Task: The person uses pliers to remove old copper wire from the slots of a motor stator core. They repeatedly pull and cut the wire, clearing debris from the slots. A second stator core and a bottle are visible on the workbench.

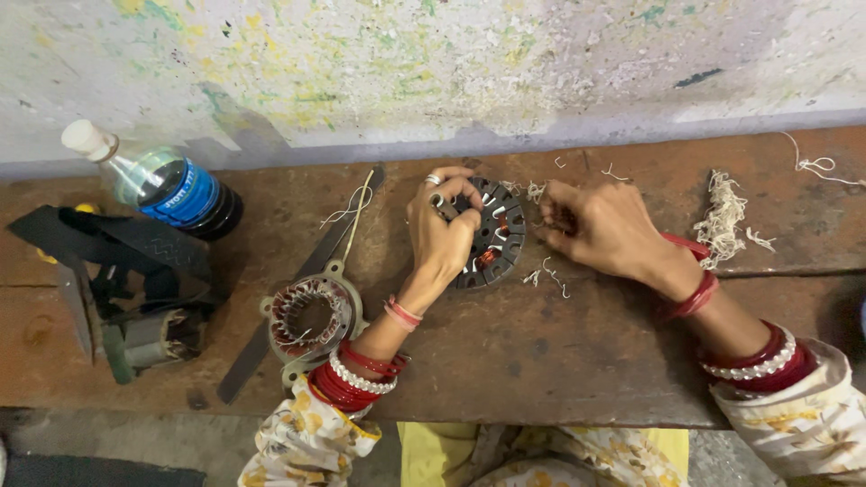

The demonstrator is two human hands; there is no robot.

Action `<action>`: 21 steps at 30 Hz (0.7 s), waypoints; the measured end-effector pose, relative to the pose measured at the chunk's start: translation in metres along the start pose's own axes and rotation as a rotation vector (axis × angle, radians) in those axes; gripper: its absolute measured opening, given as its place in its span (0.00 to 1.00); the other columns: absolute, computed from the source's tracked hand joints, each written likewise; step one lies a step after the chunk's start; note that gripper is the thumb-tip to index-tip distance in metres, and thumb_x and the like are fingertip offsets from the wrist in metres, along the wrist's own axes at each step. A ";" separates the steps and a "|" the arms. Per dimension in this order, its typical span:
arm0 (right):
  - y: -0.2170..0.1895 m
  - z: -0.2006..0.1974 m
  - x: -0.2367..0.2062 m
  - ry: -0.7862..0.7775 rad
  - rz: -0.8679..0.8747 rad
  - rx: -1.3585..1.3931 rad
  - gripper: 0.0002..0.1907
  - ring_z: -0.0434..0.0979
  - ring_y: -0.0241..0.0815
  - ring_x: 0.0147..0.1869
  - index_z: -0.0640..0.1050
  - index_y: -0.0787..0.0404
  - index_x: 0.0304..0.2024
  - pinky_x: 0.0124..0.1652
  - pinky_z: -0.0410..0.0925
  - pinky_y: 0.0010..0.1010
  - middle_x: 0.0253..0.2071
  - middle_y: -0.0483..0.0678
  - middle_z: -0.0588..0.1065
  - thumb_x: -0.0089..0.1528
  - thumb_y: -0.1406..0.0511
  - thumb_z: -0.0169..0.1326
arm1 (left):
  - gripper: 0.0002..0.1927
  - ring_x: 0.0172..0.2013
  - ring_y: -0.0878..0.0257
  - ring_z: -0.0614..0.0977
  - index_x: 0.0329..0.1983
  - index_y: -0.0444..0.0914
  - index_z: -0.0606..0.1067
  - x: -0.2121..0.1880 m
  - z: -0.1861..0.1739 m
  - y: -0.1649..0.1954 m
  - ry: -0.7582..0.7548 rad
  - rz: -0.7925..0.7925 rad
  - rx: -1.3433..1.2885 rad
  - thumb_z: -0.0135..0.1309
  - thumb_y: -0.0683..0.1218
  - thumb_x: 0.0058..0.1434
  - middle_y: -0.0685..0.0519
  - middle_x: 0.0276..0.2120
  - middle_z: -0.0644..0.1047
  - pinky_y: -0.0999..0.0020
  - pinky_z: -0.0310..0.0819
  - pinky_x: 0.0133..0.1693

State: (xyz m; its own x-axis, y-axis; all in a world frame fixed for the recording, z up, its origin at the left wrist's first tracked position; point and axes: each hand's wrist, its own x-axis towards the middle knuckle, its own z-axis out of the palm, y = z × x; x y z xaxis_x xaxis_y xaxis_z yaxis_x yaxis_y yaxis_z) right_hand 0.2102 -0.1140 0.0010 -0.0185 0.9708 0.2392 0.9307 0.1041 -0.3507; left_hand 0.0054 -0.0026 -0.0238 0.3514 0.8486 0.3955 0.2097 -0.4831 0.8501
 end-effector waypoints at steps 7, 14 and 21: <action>-0.001 0.003 -0.001 0.242 0.024 -0.342 0.14 0.74 0.47 0.18 0.75 0.54 0.32 0.27 0.67 0.40 0.16 0.46 0.73 0.64 0.53 0.59 | 0.06 0.51 0.48 0.79 0.25 0.38 0.75 -0.002 -0.002 0.003 -0.023 0.073 0.038 0.53 0.38 0.42 0.51 0.48 0.80 0.56 0.70 0.54; -0.007 0.009 0.000 0.272 0.088 -0.182 0.20 0.71 0.46 0.19 0.77 0.60 0.30 0.25 0.64 0.39 0.19 0.49 0.74 0.63 0.51 0.61 | 0.04 0.52 0.49 0.76 0.24 0.39 0.75 -0.004 -0.002 0.003 -0.068 0.189 0.160 0.55 0.39 0.44 0.51 0.49 0.79 0.52 0.65 0.56; -0.014 0.011 0.001 0.204 -0.145 0.664 0.16 0.79 0.33 0.41 0.81 0.61 0.52 0.38 0.72 0.32 0.46 0.48 0.82 0.71 0.57 0.52 | 0.03 0.54 0.49 0.76 0.23 0.38 0.74 -0.002 0.000 -0.003 -0.051 0.138 0.113 0.55 0.38 0.44 0.51 0.49 0.79 0.50 0.61 0.61</action>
State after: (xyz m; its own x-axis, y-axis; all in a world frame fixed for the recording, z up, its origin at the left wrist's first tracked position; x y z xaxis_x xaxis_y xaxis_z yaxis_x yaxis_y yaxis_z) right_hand 0.1929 -0.1123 -0.0041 0.0043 0.8840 0.4674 0.5038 0.4019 -0.7647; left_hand 0.0043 -0.0033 -0.0269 0.4293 0.7620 0.4848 0.2569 -0.6177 0.7433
